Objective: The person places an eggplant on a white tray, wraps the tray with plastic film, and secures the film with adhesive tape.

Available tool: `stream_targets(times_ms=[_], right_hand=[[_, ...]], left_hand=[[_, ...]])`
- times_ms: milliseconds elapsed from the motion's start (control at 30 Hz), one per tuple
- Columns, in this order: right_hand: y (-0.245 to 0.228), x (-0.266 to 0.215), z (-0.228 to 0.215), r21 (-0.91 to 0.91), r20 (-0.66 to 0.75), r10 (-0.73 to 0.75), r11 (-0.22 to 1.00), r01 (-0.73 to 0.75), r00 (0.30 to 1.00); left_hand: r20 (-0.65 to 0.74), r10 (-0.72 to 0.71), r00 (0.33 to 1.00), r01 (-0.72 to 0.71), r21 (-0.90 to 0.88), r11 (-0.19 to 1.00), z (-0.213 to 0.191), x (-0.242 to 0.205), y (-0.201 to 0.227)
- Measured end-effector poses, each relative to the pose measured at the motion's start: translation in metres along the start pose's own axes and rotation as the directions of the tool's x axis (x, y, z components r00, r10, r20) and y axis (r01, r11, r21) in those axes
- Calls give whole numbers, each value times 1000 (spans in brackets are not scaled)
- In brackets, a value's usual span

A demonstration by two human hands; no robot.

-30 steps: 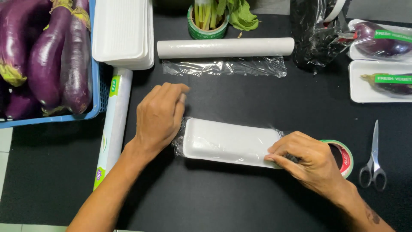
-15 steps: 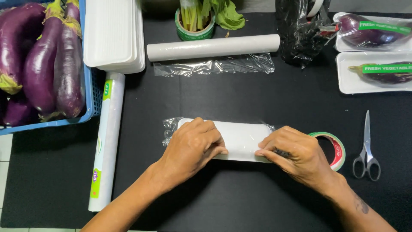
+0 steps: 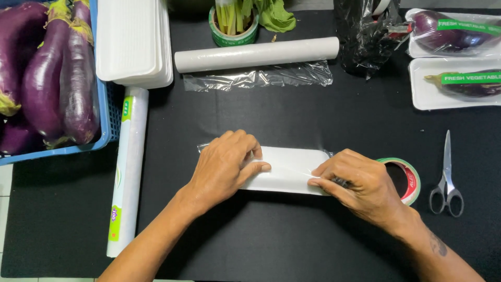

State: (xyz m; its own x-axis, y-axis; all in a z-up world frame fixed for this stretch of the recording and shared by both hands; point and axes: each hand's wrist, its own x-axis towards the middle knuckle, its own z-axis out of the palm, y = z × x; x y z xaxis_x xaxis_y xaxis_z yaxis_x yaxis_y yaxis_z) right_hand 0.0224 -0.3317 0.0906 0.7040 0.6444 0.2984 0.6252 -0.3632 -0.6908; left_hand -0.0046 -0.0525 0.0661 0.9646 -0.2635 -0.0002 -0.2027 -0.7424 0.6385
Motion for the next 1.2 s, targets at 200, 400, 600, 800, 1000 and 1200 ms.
stream_targets(times_ms=[200, 400, 600, 800, 1000, 1200], right_hand=[[-5, 1, -1, -6, 22, -35, 999, 35, 999], [-4, -4, 3, 45, -57, 69, 997, -66, 996], [-3, -11, 5, 55, -82, 62, 997, -57, 995], [-2, -11, 6, 65, -118, 67, 996, -59, 991], [-6, -3, 5, 73, -120, 95, 994, -86, 988], [-9, 4, 5, -18, -99, 240, 970, -243, 966]], left_hand=[[92, -130, 987, 108, 214, 971, -6, 24, -20], [108, 269, 957, -278, 76, 958, -18, 21, 44], [205, 189, 960, -182, -56, 982, 2, 21, 44], [232, 60, 971, -49, -55, 997, -4, 26, 53], [145, 14, 989, -12, -18, 1000, 5, 26, 49], [202, 10, 979, 23, -162, 986, 3, 25, 48]])
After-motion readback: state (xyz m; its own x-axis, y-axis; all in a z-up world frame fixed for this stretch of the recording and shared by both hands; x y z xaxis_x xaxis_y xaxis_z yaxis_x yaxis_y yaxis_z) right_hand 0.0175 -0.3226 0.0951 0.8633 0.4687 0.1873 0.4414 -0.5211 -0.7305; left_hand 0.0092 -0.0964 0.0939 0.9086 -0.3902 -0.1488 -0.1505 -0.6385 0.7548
